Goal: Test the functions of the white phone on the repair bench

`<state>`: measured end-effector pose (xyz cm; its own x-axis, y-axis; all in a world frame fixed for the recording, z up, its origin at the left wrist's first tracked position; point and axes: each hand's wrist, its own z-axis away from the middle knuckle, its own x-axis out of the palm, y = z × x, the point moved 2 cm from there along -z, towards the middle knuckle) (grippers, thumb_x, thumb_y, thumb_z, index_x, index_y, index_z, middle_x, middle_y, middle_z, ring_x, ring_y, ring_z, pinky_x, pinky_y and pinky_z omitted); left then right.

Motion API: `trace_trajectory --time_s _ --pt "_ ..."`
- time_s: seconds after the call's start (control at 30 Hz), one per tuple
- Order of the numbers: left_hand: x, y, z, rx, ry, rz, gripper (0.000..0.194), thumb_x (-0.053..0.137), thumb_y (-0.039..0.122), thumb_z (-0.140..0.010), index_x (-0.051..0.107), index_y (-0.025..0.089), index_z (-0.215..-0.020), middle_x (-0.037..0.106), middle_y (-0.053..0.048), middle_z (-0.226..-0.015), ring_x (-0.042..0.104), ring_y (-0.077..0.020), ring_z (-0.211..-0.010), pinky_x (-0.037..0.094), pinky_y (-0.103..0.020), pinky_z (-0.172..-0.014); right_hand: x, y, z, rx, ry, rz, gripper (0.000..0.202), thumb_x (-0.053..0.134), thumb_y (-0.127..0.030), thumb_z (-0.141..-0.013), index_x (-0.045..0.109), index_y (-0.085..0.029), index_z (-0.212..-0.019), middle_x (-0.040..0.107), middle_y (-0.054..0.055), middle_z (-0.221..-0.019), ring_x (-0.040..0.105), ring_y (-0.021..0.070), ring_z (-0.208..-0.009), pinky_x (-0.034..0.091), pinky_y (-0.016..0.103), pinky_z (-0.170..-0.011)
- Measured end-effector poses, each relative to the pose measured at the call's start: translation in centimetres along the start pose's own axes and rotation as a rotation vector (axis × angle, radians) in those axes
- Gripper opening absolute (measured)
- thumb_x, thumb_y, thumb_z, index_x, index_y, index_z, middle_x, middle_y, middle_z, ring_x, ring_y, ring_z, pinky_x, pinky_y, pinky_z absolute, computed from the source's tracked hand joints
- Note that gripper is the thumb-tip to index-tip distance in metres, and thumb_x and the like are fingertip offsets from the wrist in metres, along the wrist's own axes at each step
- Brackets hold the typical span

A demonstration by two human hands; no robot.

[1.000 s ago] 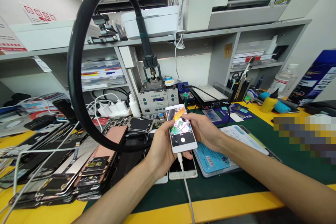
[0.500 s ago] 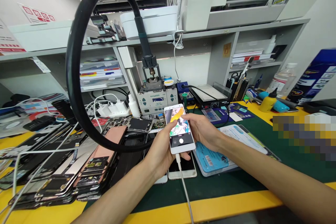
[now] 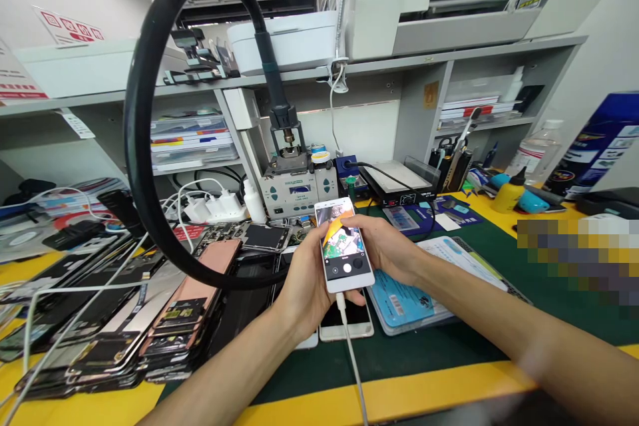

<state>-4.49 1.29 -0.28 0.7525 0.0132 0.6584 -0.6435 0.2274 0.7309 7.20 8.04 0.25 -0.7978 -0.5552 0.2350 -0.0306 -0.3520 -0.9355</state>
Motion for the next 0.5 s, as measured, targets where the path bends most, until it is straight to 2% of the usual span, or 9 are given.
trace_trajectory --time_s 0.27,0.5 --pt "0.07 -0.17 0.08 -0.003 -0.022 -0.022 0.04 0.05 0.04 -0.097 0.056 0.016 -0.128 0.068 -0.008 -0.091 0.069 -0.0191 -0.073 0.06 -0.026 -0.052 -0.17 -0.05 -0.24 0.023 0.045 0.027 0.037 0.061 -0.05 -0.086 0.067 -0.015 -0.097 0.074 0.012 -0.086 0.068 0.0216 -0.069 0.05 0.025 -0.048" --pt "0.05 -0.03 0.1 -0.017 -0.02 -0.029 0.044 0.049 0.043 -0.096 0.055 0.015 -0.13 0.068 -0.009 -0.089 0.068 -0.0196 -0.067 0.061 -0.031 -0.05 0.01 -0.45 0.14 0.011 -0.015 -0.04 0.042 0.05 -0.053 -0.091 0.064 -0.016 -0.106 0.072 0.01 -0.078 0.065 0.0213 -0.063 0.046 0.025 -0.045"
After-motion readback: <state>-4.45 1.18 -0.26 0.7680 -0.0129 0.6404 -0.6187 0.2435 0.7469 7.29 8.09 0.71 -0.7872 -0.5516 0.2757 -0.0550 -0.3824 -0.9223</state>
